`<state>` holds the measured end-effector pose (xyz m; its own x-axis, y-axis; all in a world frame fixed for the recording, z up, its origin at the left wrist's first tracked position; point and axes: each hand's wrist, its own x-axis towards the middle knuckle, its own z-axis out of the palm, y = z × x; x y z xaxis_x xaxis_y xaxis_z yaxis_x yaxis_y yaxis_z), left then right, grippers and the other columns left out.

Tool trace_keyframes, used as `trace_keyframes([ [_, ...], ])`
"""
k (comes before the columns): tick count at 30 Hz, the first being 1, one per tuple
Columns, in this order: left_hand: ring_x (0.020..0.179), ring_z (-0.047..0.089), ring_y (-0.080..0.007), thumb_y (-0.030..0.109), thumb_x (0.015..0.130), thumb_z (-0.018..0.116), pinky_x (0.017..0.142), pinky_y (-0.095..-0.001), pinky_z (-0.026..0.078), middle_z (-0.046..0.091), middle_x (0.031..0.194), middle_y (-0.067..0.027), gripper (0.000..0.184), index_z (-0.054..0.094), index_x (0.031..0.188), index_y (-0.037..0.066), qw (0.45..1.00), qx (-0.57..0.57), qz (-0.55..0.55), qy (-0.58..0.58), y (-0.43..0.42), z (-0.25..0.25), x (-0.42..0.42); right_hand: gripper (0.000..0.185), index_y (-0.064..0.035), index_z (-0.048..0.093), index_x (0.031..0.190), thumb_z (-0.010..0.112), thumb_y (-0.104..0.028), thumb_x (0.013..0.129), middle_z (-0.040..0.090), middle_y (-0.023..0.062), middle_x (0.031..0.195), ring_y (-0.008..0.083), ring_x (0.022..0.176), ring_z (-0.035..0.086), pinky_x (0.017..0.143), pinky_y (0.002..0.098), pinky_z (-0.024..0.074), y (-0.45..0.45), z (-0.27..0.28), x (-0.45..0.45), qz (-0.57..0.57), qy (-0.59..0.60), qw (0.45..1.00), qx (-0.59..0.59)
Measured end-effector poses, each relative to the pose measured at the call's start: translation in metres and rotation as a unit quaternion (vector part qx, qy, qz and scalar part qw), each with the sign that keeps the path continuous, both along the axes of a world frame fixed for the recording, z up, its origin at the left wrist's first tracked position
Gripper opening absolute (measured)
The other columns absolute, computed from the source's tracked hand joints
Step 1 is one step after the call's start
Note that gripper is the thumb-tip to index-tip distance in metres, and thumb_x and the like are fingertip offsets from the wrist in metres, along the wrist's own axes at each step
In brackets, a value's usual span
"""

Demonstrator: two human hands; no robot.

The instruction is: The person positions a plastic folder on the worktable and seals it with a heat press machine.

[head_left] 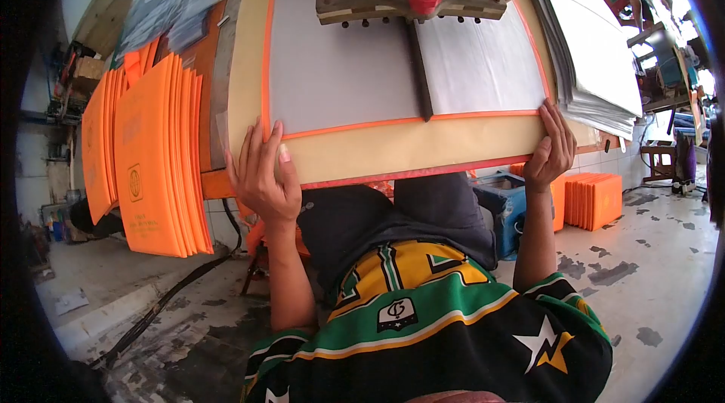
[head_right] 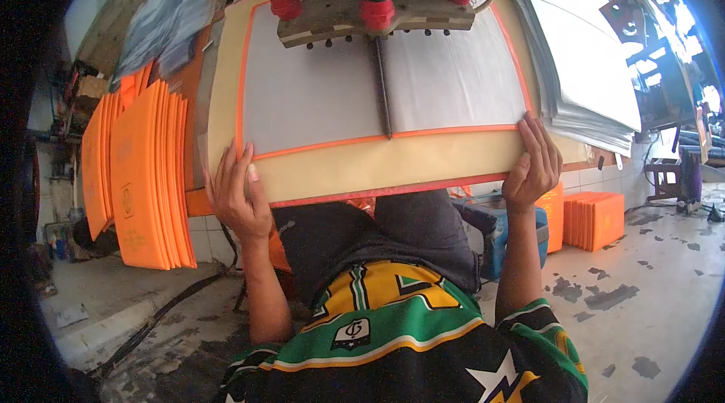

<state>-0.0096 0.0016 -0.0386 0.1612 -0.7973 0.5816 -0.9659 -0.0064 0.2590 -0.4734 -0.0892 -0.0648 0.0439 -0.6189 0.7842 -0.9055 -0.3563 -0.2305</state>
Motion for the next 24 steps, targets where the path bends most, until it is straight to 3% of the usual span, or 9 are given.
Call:
trace_keyframes([
  [24, 0.146, 0.063, -0.0335, 0.033, 0.112, 0.050, 0.132, -0.0627, 0.027, 0.072, 0.151, -0.0118, 0.045, 0.079, 0.141, 0.016, 1.000, 0.001, 0.004, 0.002, 0.0009, -0.0033, 0.0012, 0.054, -0.0043, 0.084, 0.125, 0.041, -0.023, 0.099, 0.082, 0.0128, 0.132, 0.0325, 0.131, 0.074, 0.114, 0.0440, 0.0497, -0.0013, -0.0007, 0.0003, -0.004, -0.001, 1.000, -0.005],
])
